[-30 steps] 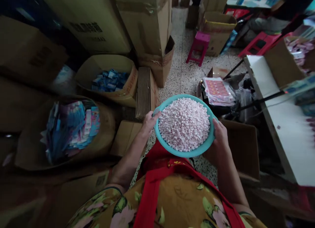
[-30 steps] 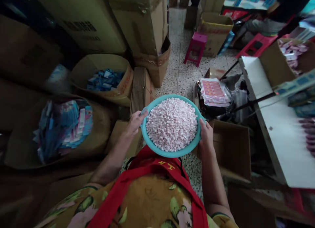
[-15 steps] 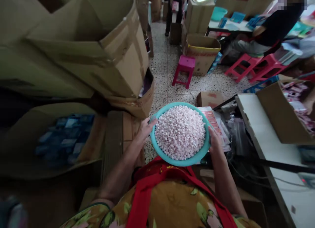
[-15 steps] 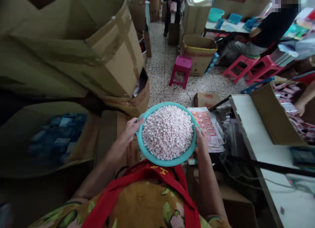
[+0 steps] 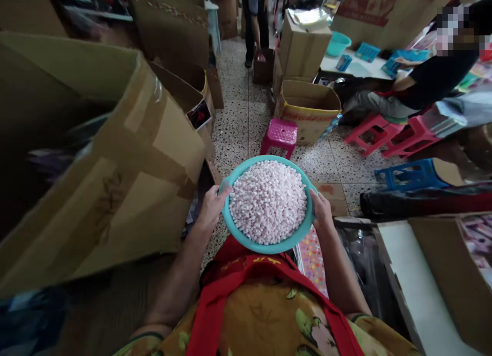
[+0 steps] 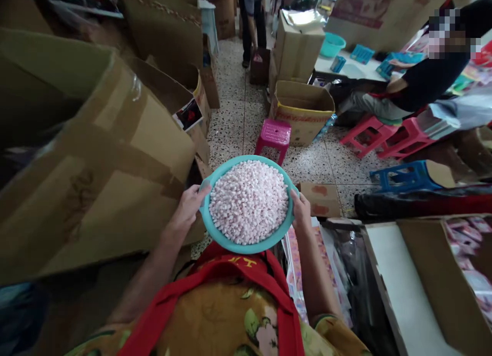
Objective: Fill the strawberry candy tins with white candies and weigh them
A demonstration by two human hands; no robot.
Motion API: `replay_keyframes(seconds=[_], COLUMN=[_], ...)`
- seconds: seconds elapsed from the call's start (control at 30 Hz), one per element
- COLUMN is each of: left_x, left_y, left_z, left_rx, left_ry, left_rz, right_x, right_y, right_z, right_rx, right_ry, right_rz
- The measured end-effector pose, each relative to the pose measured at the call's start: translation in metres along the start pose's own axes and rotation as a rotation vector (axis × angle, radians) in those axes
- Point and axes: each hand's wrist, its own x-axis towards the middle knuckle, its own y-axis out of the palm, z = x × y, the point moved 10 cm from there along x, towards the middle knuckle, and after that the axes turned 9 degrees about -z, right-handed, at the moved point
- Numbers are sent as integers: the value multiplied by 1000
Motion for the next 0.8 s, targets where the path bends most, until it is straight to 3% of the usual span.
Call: replay_keyframes(seconds=[0.13,0.43,0.8], left_x=[2,-17,-11], left_y=[3,-20,-17], left_z=[0,7,-18], left_rx=[30,10,-10], left_ry=[1,-2,143], left_rz=[-24,-133,-152], right_x=[1,9,25], right_y=[0,25,26], right_z=[-4,0,2], right_rx=[35,24,105], right_ry=[7,-61,-136], right_rz=[18,167,161])
